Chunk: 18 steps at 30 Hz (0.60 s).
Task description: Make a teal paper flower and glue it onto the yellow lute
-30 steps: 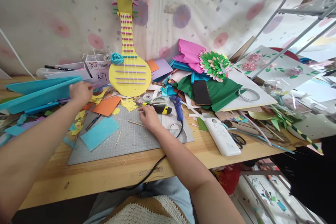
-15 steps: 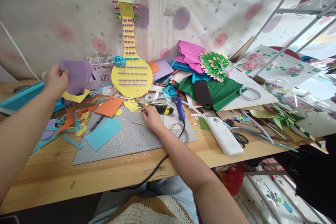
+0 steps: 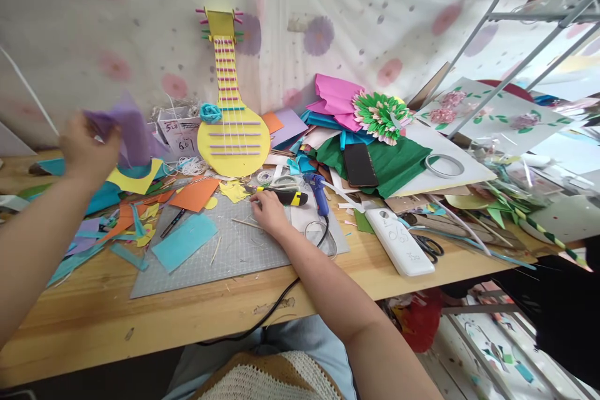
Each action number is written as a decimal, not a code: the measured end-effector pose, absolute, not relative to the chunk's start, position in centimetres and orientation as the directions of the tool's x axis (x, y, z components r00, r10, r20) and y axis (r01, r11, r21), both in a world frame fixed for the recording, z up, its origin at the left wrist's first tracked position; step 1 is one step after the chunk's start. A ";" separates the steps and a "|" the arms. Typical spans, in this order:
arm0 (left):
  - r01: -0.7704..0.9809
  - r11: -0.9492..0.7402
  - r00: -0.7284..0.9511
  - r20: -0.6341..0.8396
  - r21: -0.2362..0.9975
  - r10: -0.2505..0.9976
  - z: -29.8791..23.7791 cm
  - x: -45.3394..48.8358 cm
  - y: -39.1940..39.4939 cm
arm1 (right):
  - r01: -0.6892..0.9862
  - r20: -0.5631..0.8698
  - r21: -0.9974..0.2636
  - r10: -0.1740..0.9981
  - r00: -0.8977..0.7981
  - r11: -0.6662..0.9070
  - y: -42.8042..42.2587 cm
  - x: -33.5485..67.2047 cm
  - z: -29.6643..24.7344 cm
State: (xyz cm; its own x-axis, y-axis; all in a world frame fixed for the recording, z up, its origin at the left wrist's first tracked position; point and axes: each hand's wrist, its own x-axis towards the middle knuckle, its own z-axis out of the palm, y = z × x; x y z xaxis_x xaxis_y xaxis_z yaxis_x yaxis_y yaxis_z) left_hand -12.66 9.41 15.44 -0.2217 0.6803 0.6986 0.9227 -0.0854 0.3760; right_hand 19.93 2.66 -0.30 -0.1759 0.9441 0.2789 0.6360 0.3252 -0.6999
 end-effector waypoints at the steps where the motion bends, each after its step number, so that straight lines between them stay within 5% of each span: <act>1: 0.945 -0.117 -0.144 0.709 0.306 0.691 14.5 -11.8 8.4 | 0.636 0.284 -0.699 0.943 -0.174 0.327 2.7 19.9 -0.3; 4: 0.886 -0.460 0.344 0.583 0.059 0.736 10.9 -9.6 4.8 | 0.636 0.292 -0.700 0.943 -0.160 0.325 2.7 20.0 -0.2; 8: 0.594 -0.804 0.731 0.441 -0.033 0.521 5.9 -8.0 0.9 | 0.534 0.237 -0.790 0.954 -0.185 0.301 2.8 19.8 -0.2; 13: 0.457 -0.887 0.780 0.510 -0.066 0.364 3.5 -6.8 -0.4 | 0.243 0.133 -0.946 0.938 -0.321 0.217 2.6 18.5 -0.8; 18: 0.556 -0.830 0.741 0.424 0.049 0.521 4.2 -6.3 0.4 | 0.184 0.101 -0.964 0.905 -0.413 0.191 2.2 18.0 -0.7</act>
